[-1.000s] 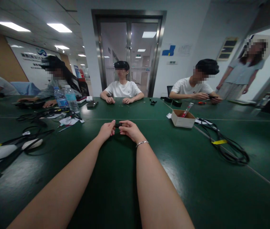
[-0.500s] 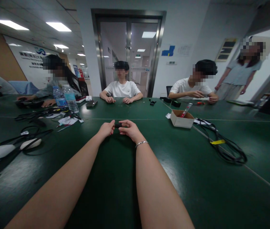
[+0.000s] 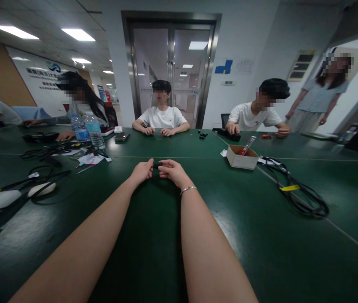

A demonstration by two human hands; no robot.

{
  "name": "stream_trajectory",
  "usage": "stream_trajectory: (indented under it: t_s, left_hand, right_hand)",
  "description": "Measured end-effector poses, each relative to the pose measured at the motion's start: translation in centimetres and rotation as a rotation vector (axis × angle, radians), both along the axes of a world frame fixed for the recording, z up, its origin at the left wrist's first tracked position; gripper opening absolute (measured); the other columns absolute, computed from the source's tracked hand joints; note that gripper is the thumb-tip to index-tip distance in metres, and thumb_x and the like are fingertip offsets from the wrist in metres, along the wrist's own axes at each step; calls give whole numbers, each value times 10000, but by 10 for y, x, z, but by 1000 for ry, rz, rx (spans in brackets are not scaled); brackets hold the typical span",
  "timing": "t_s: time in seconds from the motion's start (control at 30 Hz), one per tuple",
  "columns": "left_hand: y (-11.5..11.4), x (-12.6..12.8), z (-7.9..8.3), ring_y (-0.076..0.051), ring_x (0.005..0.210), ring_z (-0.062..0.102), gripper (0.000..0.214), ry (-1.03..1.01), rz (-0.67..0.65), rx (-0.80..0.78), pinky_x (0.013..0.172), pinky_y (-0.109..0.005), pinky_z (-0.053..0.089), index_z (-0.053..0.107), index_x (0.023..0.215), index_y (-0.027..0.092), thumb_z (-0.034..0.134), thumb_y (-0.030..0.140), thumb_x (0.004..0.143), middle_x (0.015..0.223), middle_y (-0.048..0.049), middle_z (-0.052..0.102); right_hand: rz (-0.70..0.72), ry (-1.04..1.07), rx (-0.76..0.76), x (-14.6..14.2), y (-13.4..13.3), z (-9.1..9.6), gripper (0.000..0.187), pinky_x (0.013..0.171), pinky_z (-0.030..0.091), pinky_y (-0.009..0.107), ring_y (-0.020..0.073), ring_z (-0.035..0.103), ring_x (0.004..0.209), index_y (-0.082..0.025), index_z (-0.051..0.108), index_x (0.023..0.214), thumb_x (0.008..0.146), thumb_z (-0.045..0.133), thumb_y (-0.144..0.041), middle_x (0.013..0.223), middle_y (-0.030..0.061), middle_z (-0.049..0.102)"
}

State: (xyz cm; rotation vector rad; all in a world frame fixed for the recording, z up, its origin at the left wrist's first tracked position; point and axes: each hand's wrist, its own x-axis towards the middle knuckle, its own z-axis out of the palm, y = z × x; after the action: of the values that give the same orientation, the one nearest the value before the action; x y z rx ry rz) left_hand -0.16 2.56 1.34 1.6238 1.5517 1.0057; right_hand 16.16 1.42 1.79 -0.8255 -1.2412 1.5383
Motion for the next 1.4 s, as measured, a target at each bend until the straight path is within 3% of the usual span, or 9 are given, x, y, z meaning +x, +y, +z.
stream_trajectory:
  t_s: [0.1,0.27,0.5,0.77,0.9,1.07,1.2,1.4]
  left_hand:
    - [-1,0,-3,-122,440,500,469,-43,-65,27,475,-232,362,534,672,165,359,556,864,516,-18,567]
    - [-1,-1,-8,-109,525,526,384,-163,-142,58,510,-209,381,536,762,150,426,505,860,617,-24,590]
    - [-9,1,2,-120,646,554,275,-298,-98,98,528,-194,394,549,870,149,634,380,749,733,-25,595]
    - [-10,4,1,-105,621,523,218,-312,-53,162,532,-193,403,560,838,149,596,353,769,739,-19,580]
    - [-8,4,-1,-95,551,492,197,-330,-53,118,506,-197,390,555,864,155,529,342,808,699,-10,568]
    - [-9,6,-1,-85,549,473,123,-327,-56,124,509,-184,375,559,876,158,506,229,792,688,4,545]
    - [-9,4,-1,-89,508,447,193,-341,-60,100,478,-193,353,557,893,159,461,316,835,650,6,523]
    - [-7,3,-4,-87,519,458,157,-351,-57,112,478,-183,348,533,905,164,487,290,823,645,13,520]
  right_hand:
    - [-43,-3,-45,-2,1,1,114,536,555,187,104,614,536,-106,610,864,788,695,-111,712,65,657]
    - [-71,-4,-47,-4,0,0,139,501,549,183,109,602,510,-96,618,790,790,728,-182,649,75,647]
    - [-87,2,-46,-4,0,-1,152,493,549,189,109,598,499,-95,622,791,778,744,-186,642,73,642]
    - [-82,-4,-64,-6,-1,2,149,486,541,184,108,591,485,-88,607,747,814,702,-180,628,91,642]
    - [-85,-4,-57,-6,-2,2,143,488,544,185,108,592,487,-89,608,752,812,704,-177,626,85,640]
    - [-93,-6,-63,-6,-2,3,131,484,543,180,108,590,485,-90,618,754,806,709,-170,624,81,638]
    - [-97,-2,-60,-6,-2,2,127,490,546,180,106,588,485,-93,615,744,820,688,-163,619,79,635]
    - [-92,12,-59,-5,-2,2,138,483,545,186,110,589,484,-99,615,741,803,710,-177,620,76,634]
